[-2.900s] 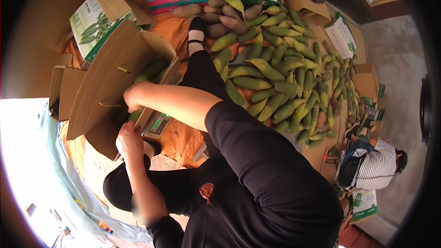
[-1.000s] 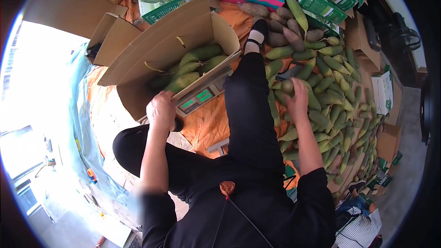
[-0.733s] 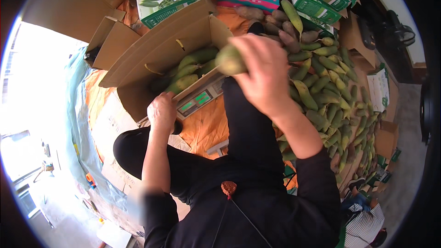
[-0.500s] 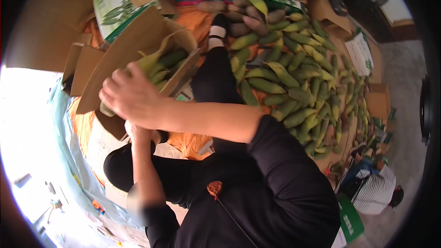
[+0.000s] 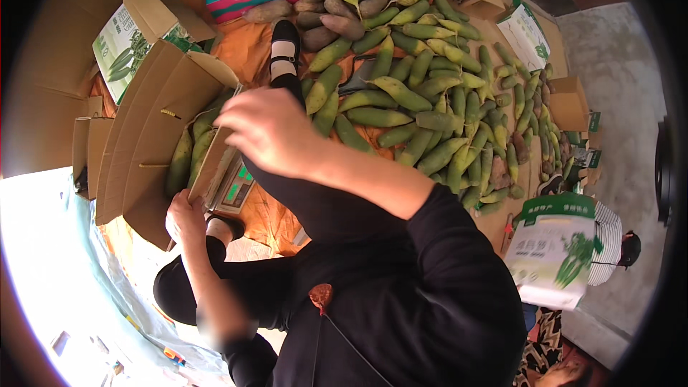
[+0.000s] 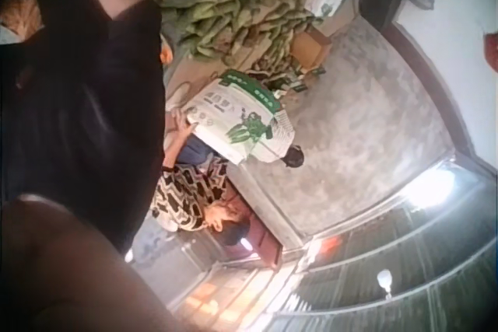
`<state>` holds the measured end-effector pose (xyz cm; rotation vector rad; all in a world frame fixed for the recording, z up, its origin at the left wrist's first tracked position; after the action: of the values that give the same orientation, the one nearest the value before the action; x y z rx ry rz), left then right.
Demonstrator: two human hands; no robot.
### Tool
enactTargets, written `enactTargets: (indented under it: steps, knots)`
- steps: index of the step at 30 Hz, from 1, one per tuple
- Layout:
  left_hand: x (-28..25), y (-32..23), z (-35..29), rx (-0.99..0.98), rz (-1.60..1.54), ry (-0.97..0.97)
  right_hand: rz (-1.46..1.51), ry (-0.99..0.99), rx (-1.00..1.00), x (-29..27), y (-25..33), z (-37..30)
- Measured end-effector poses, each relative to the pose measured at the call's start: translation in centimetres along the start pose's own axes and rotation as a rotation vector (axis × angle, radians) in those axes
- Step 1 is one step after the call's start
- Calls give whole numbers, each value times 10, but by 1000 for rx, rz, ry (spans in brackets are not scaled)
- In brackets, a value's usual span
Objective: Packaging produce into cardboard boxes after weighing them.
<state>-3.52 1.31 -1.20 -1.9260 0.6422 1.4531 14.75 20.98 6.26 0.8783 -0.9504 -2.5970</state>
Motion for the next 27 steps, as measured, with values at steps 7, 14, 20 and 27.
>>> enactTargets:
  steps: [7, 14, 20, 27]
  knots:
    - [-3, -11, 1, -8, -2, -32, -70, -23, 924, -55, -174, -143]
    - [-2, 8, -5, -12, -5, -40, 335, -170, 1707, 0, -230, -199]
    - [-13, -15, -4, -73, -20, -5, -715, 353, 893, 35, -242, -179]
    - [-9, -10, -2, -82, -90, -9, -960, 827, 177, 41, -251, -154]
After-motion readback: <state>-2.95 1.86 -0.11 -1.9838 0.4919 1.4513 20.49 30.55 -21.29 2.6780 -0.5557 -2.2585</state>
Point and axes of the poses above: each hand's wrist, its own z-axis towards the middle knuckle, its own x-axis out of the palm, y = z × x, the point moved 3 cm from there along z, towards the middle knuckle
